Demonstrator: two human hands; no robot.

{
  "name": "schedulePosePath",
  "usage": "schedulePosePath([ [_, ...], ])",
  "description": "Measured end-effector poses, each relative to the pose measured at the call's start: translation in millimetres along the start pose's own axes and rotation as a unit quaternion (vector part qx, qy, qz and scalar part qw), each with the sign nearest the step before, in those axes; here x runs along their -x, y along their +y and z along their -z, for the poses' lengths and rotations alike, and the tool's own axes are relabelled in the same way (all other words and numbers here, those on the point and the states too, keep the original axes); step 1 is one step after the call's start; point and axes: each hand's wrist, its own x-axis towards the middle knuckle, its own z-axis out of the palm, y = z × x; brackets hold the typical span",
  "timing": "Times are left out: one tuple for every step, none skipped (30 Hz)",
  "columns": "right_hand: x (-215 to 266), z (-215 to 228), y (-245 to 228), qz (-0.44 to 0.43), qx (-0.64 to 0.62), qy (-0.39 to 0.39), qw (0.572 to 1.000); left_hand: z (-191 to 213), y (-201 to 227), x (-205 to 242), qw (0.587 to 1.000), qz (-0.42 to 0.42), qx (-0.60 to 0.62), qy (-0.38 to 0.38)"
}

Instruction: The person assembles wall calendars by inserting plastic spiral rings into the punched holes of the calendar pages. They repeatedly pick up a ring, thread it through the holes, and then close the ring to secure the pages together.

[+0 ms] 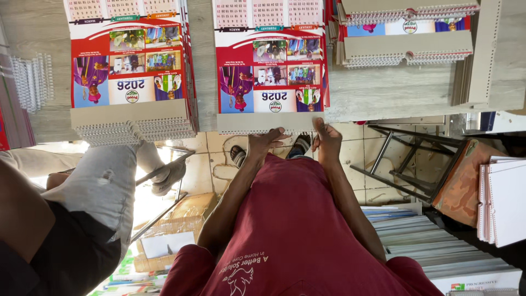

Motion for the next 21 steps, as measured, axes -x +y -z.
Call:
schedulePosePath([
  [-3.0,2.4,10.3,-0.015,-0.057,-0.033,0.998,-1.9,3.0,2.2,1.0,0.0,0.01,0.015],
  [-6.6,4.8,20.7,-0.029,-0.113,-0.066,0.991,-3.8,5.9,4.0,0.999,0.001,0.021,0.03],
  [-3.6,-1.8,22.6,-0.028,-0.112,-0.067,0.991,-4.5,5.6,5.5,0.999,0.0,0.022,0.029],
  [-1.0,-8.5,24.7,-0.029,-0.132,-0.096,0.986,-5.2,5.2,6.5,0.999,-0.014,0.031,0.024],
  [5.0,-15.0,28.1,-0.033,-0.152,-0.124,0.98,-4.2,4.3,10.3,0.999,-0.024,0.039,0.02],
  [10.5,-16.8,22.5,-0.035,-0.152,-0.123,0.98,7.1,3.2,12.5,0.999,-0.022,0.039,0.022],
  [11.7,-19.2,15.4,-0.02,-0.095,-0.117,0.988,16.5,3.1,11.4,0.993,-0.027,0.113,0.01],
  [13.1,-21.7,7.8,-0.006,-0.039,-0.109,0.993,25.7,3.3,10.3,0.982,-0.031,0.187,-0.002],
  [26.6,-29.4,-17.2,-0.003,-0.039,-0.114,0.993,30.7,12.5,17.5,0.982,-0.036,0.188,-0.002],
  [40.0,-36.7,-42.3,0.047,0.073,-0.115,0.99,35.4,21.5,24.4,0.987,-0.056,0.131,0.077],
  [56.7,-39.5,-66.1,0.093,0.186,-0.111,0.972,39.2,26.5,34.2,0.983,-0.071,0.072,0.155],
  [62.0,-43.7,-72.1,0.093,0.187,-0.112,0.971,45.7,21.3,31.1,0.983,-0.071,0.074,0.155],
  [67.1,-47.0,-78.3,0.14,0.173,-0.11,0.969,51.4,15.4,28.1,0.97,-0.114,0.121,0.178],
  [72.0,-49.6,-84.8,0.185,0.158,-0.109,0.964,56.1,9.1,25.2,0.953,-0.156,0.168,0.2],
  [68.6,-48.3,-95.7,0.187,0.158,-0.11,0.963,56.4,3.8,16.1,0.952,-0.157,0.169,0.199],
  [65.3,-46.1,-107.0,0.211,0.132,-0.115,0.962,55.9,-1.9,7.4,0.946,-0.191,0.187,0.184],
  [62.9,-44.6,-117.3,0.235,0.104,-0.12,0.959,56.9,-6.9,-1.0,0.938,-0.224,0.204,0.168],
  [48.3,-32.1,-120.9,0.236,0.103,-0.12,0.959,41.3,-0.1,-3.4,0.938,-0.226,0.203,0.167],
  [31.8,-19.7,-125.7,0.231,0.077,-0.105,0.964,24.0,7.7,-7.9,0.944,-0.262,0.174,0.103],
  [15.5,-6.8,-130.7,0.225,0.05,-0.09,0.969,6.4,15.2,-11.9,0.943,-0.298,0.142,0.038],
  [1.3,3.2,-146.8,0.228,0.048,-0.091,0.968,-27.0,42.6,-11.6,0.942,-0.301,0.142,0.037],
])
